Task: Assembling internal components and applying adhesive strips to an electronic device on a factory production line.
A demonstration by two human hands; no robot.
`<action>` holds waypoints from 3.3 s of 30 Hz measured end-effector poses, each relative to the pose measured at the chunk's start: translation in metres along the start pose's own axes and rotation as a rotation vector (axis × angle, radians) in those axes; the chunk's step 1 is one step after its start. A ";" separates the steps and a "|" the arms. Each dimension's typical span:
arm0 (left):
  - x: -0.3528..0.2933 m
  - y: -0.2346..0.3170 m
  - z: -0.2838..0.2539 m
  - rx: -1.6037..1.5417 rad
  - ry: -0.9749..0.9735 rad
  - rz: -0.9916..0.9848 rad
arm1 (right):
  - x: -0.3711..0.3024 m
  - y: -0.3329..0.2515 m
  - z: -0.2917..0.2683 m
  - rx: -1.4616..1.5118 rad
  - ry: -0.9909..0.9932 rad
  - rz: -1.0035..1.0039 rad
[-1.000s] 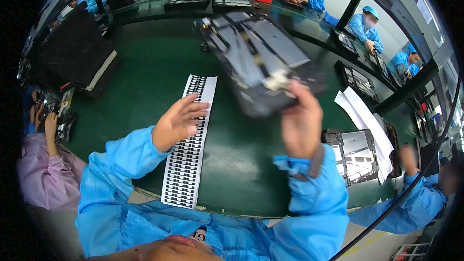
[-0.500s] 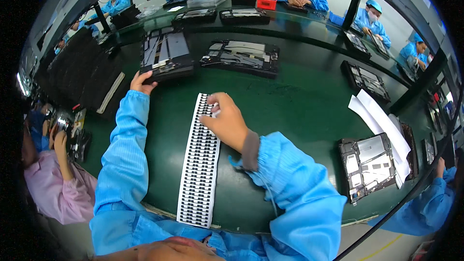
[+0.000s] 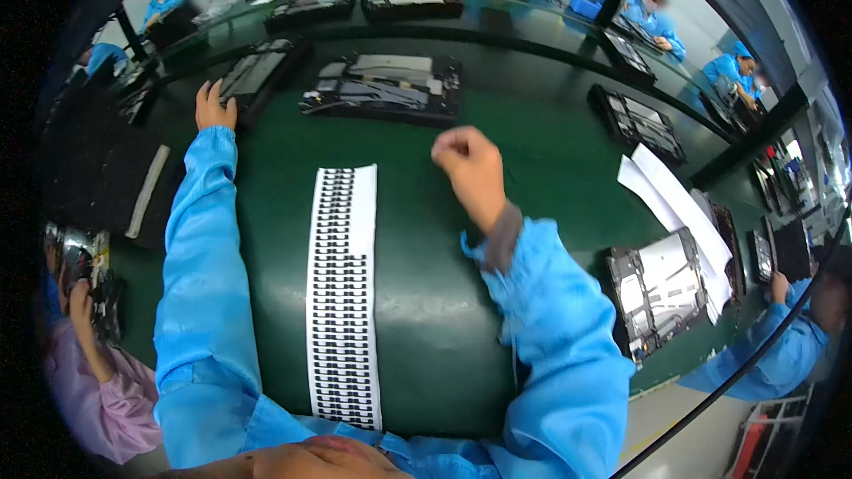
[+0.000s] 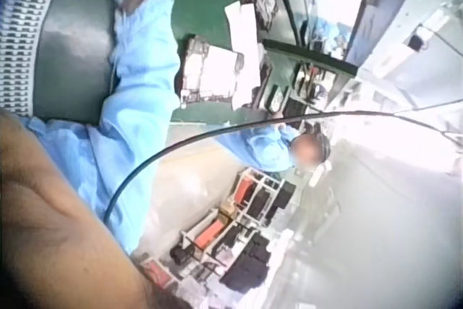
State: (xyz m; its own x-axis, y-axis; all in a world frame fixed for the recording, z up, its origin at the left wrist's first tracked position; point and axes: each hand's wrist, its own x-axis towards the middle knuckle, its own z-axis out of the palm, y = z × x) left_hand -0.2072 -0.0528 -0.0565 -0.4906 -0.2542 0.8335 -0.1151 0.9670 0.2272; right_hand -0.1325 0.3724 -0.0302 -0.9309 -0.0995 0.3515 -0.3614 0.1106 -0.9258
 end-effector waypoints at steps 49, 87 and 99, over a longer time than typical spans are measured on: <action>-0.146 0.154 -0.207 -0.721 -0.951 0.664 | -0.099 -0.068 0.056 -0.898 -0.362 -0.517; -0.145 0.233 -0.212 -0.708 -0.730 0.830 | -0.134 -0.082 -0.059 -0.408 -0.360 0.031; -0.149 0.231 -0.205 -0.899 -0.662 0.771 | -0.136 -0.077 -0.052 -0.401 -0.289 0.048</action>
State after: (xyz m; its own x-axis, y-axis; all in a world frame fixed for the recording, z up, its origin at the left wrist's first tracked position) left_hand 0.0166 0.2053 -0.0252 -0.5222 0.6442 0.5588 0.8497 0.4494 0.2760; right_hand 0.0193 0.4286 0.0007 -0.9147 -0.3485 0.2046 -0.3633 0.4876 -0.7939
